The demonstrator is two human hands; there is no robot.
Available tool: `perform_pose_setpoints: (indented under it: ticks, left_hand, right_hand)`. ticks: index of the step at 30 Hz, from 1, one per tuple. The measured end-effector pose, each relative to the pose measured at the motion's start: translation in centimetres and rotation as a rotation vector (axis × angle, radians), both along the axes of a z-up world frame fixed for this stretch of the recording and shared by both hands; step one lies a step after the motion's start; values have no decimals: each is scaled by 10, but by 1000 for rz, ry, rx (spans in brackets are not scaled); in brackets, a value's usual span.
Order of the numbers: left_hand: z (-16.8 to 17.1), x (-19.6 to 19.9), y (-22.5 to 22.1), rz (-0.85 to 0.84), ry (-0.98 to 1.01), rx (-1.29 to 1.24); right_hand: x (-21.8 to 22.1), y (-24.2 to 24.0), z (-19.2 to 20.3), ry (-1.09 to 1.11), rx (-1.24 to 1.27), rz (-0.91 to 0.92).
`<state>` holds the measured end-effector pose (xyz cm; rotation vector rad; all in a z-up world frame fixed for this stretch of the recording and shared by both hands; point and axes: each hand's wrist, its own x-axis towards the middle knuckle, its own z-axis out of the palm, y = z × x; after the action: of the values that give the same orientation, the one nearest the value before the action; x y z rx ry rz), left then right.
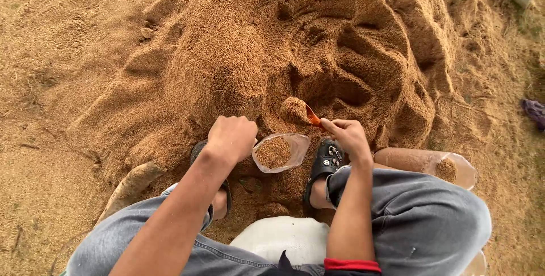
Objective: Filling small plastic bags with grain from a large pile using a hand scoop.
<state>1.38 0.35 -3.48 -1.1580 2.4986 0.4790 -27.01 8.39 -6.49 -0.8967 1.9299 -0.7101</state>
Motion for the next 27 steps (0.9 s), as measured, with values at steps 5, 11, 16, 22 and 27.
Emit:
perform_pose_setpoints:
  ticks: [5, 11, 16, 22, 27]
  left_hand:
    - [7, -1, 0, -9, 2, -17]
    - [8, 1, 3, -31, -35, 9]
    - [21, 1, 3, -15, -28, 21]
    - [29, -2, 4, -11, -38, 54]
    - [17, -2, 6, -46, -11, 25]
  right_hand:
    - [9, 6, 47, -69, -13, 115]
    - [5, 7, 28, -152, -64, 188]
    - [-16, -6, -57, -151, -154, 43]
    - [-2, -9, -176, 169, 99, -168]
    - [21, 9, -225, 140, 192, -200]
